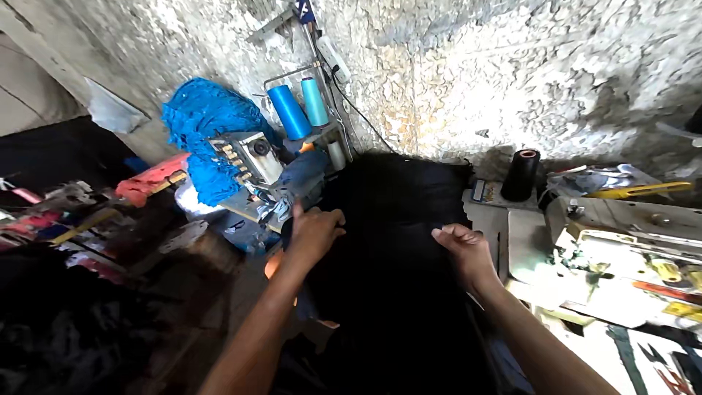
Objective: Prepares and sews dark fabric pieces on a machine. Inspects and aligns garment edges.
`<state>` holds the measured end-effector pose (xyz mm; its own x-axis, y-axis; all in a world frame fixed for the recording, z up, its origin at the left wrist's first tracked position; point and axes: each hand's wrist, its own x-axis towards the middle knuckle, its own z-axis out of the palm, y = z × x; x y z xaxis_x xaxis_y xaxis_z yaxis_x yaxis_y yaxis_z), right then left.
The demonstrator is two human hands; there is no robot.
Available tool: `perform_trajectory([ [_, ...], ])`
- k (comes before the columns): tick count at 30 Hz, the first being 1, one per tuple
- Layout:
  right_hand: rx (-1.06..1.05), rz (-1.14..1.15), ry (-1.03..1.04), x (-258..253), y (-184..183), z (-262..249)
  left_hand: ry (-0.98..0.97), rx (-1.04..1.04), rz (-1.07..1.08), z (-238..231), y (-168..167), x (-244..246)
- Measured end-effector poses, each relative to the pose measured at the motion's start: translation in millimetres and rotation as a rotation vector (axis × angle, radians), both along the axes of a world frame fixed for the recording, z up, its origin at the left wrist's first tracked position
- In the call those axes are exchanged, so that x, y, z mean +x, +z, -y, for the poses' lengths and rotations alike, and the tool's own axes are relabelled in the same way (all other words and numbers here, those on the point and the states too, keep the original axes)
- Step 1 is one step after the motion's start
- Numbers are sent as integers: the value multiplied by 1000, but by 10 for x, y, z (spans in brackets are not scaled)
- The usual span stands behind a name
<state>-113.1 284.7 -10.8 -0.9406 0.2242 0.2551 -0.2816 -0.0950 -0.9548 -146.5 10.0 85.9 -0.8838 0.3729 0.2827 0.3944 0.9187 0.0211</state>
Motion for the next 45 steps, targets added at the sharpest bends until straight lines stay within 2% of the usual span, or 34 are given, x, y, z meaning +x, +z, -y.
perform_trajectory([
  [2,28,54,8,-101,-119,97,46,31,159,-123,-205,-223],
  [5,65,60,22,-171,-232,168,-208,301,188,-425,-480,-395],
  [8,89,40,25,-168,-276,157,-516,604,368,-791,-584,-444],
  [11,71,68,42,-141,-268,117,-639,648,452,-966,-647,-485],
  [16,-29,121,65,-117,-220,90,-678,683,286,-1023,-787,-446],
  [19,-59,71,39,-106,-258,99,-666,735,196,-1067,-791,-377],
  [24,282,-210,-151,334,-662,109,-678,796,128,-1053,-829,-304],
  [28,395,-37,-157,706,-950,106,-647,843,65,-1173,-837,-236],
  [31,448,58,-154,871,-1006,37,-641,763,-28,-1231,-828,-196],
  [34,323,94,-140,1021,-980,-39,-610,654,-160,-1284,-783,-109],
  [37,229,26,-103,1185,-841,-126,-630,617,-255,-1314,-724,2],
  [45,393,-157,-117,1420,-736,-419,-583,599,-452,-1326,-657,448],
])
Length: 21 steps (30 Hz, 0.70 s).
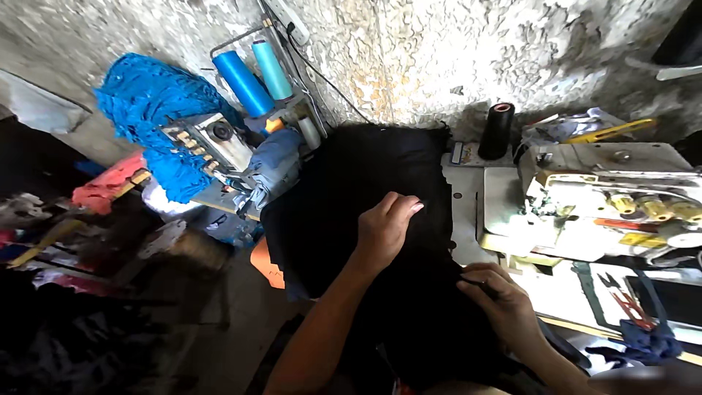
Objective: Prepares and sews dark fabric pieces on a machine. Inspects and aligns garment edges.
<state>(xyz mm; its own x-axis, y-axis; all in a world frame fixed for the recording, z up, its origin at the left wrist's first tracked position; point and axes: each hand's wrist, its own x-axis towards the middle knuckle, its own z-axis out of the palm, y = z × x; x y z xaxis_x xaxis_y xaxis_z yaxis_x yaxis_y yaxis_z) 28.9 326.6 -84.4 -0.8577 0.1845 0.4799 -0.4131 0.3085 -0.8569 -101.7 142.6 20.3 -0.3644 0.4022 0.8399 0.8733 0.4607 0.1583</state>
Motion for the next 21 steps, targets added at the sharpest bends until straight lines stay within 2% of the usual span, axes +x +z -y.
perform_trajectory([
  [5,-239,151,258,55,89,-53,-49,-4,-86,161,214,446],
  [9,-240,137,402,203,200,-70,47,-64,-130,371,403,858],
  [16,-235,238,397,356,349,-53,98,-58,-137,432,482,1230],
  [21,-200,202,347,418,407,-66,97,-29,-126,442,498,1332],
])
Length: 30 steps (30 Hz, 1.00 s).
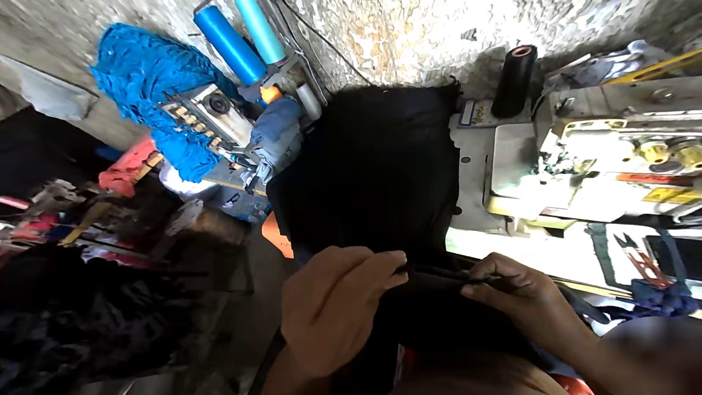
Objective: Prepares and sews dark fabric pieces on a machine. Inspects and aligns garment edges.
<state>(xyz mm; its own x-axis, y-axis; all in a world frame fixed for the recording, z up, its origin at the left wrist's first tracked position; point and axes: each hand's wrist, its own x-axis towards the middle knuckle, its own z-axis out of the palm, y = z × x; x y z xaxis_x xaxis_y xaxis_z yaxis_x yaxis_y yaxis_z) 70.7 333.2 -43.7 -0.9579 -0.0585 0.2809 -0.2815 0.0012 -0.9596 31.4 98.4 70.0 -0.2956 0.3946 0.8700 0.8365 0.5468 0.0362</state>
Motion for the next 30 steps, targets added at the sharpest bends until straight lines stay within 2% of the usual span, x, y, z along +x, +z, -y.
perform_trajectory([
  [5,10,-78,-13,48,64,-2,27,71,30,74,-36,52],
  [11,202,-116,2,75,121,2,69,153,61,175,-146,112],
  [18,-1,47,132,0,257,120,145,277,31,262,-200,109],
  [24,-43,63,176,-80,267,242,137,428,105,330,-336,-8],
  [27,44,-69,162,-140,194,324,86,567,272,430,-539,-223],
  [30,226,-372,105,-128,164,392,52,686,331,485,-603,-307],
])
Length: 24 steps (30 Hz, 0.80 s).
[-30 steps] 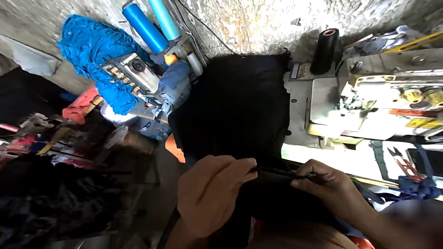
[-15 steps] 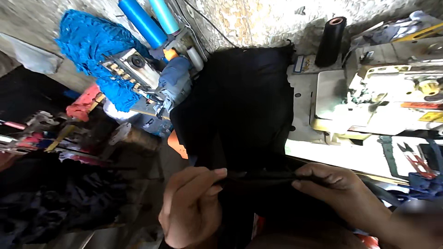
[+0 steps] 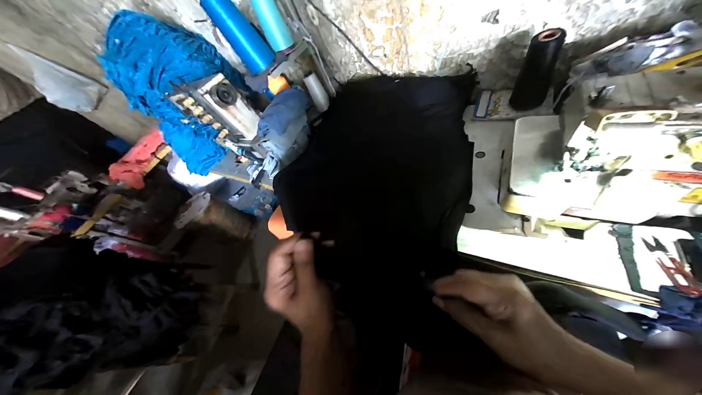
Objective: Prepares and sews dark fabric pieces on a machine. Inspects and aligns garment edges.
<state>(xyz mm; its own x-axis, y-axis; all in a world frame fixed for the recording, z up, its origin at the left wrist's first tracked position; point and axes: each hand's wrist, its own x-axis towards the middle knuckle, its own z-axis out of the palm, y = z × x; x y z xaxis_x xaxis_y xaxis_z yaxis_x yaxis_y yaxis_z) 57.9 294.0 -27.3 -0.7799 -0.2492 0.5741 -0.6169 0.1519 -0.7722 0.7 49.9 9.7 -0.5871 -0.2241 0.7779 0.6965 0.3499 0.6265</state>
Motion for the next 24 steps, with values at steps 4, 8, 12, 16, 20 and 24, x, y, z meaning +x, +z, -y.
perform_trajectory([
  [4,-31,-243,4,47,112,-104,144,-251,-278,-59,370,44],
  [8,-177,-68,-147,-69,-131,-360,-29,-474,-264,-745,453,-644],
  [12,-334,345,-474,-202,-622,-672,-255,-560,-26,-1766,-104,-1402],
  [16,-391,481,-691,14,-1128,-997,-479,-650,136,-2622,-760,-1468],
  [20,-437,559,-826,321,-1398,-1216,-568,-729,96,-3094,-1236,-1304],
  [24,-529,565,-846,403,-1426,-1285,-560,-696,8,-3197,-1369,-1294],
])
